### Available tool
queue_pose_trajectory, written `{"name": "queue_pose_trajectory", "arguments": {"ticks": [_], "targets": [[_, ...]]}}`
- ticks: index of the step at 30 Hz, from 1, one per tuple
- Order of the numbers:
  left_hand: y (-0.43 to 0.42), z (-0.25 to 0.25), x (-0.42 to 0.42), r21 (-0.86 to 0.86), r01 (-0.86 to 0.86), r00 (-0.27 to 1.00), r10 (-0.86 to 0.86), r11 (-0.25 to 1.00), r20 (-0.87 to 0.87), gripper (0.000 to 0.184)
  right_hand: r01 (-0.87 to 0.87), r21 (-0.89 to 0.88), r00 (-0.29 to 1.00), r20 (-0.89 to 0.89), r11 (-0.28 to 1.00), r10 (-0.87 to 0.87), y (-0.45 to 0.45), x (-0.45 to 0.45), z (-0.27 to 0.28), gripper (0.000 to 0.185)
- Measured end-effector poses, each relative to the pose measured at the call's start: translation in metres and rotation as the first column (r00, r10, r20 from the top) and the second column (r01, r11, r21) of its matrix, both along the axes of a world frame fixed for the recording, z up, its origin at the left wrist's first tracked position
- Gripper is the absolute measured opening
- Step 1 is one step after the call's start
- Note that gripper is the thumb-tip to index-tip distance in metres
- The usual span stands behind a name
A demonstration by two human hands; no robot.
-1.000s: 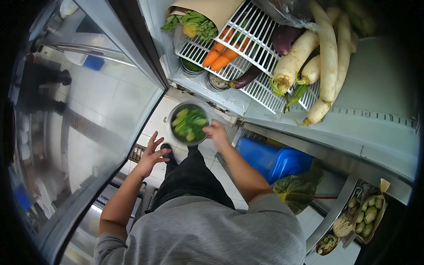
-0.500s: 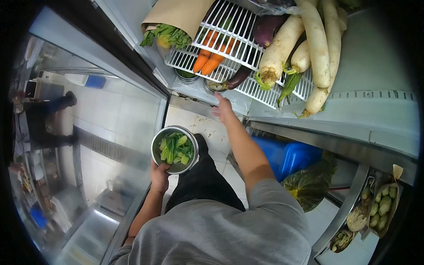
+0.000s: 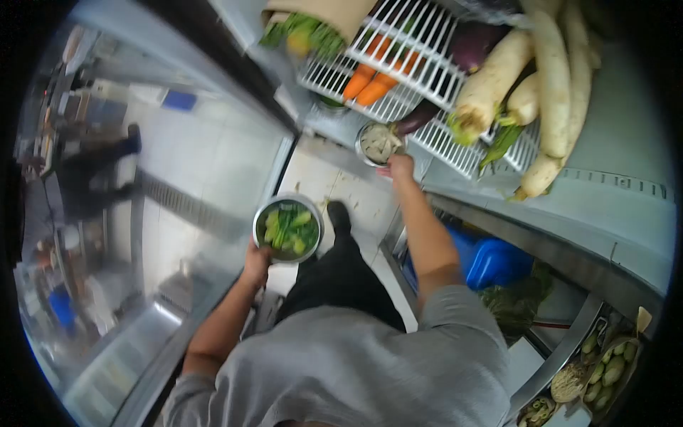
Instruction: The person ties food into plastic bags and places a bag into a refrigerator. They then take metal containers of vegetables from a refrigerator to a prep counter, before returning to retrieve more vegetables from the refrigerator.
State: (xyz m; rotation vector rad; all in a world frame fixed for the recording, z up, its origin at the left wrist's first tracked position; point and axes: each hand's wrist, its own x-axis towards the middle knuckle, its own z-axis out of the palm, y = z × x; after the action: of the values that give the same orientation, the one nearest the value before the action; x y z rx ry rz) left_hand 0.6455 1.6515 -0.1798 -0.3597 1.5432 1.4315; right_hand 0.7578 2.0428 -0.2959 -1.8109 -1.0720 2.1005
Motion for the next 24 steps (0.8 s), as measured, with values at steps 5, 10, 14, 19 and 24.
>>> {"name": "queue_pose_trajectory", "arguments": {"ticks": [5, 10, 14, 19, 24], "targets": [[-0.017, -0.018, -0.008, -0.048, 0.006, 1.000, -0.005, 0.999, 0.027, 0.066, -0.257, 0.134, 0.964, 0.106, 0.957, 0.244, -0.056, 0.033, 0.097, 0.029], [-0.019, -0.016, -0.007, -0.075, 0.032, 0.998, -0.028, 0.997, 0.065, 0.069, -0.499, 0.135, 0.867, 0.071, 0.856, 0.494, -0.128, 0.011, 0.223, 0.026], [-0.023, -0.033, -0.002, 0.100, 0.055, 0.998, -0.059, 0.993, 0.036, 0.052, -0.718, 0.361, 0.660, 0.082, 0.596, 0.746, -0.182, -0.005, 0.228, 0.043], [-0.023, -0.012, -0.011, 0.390, -0.235, 0.925, 0.081, 0.890, 0.371, 0.047, -0.816, 0.420, 0.518, 0.225, 0.397, 0.826, -0.226, -0.019, 0.215, 0.056], [-0.027, -0.018, -0.019, 0.437, -0.208, 0.922, 0.026, 0.875, 0.386, 0.041, -0.894, 0.187, 0.415, -0.005, 0.408, 0.910, -0.203, -0.035, 0.231, 0.068]]}}
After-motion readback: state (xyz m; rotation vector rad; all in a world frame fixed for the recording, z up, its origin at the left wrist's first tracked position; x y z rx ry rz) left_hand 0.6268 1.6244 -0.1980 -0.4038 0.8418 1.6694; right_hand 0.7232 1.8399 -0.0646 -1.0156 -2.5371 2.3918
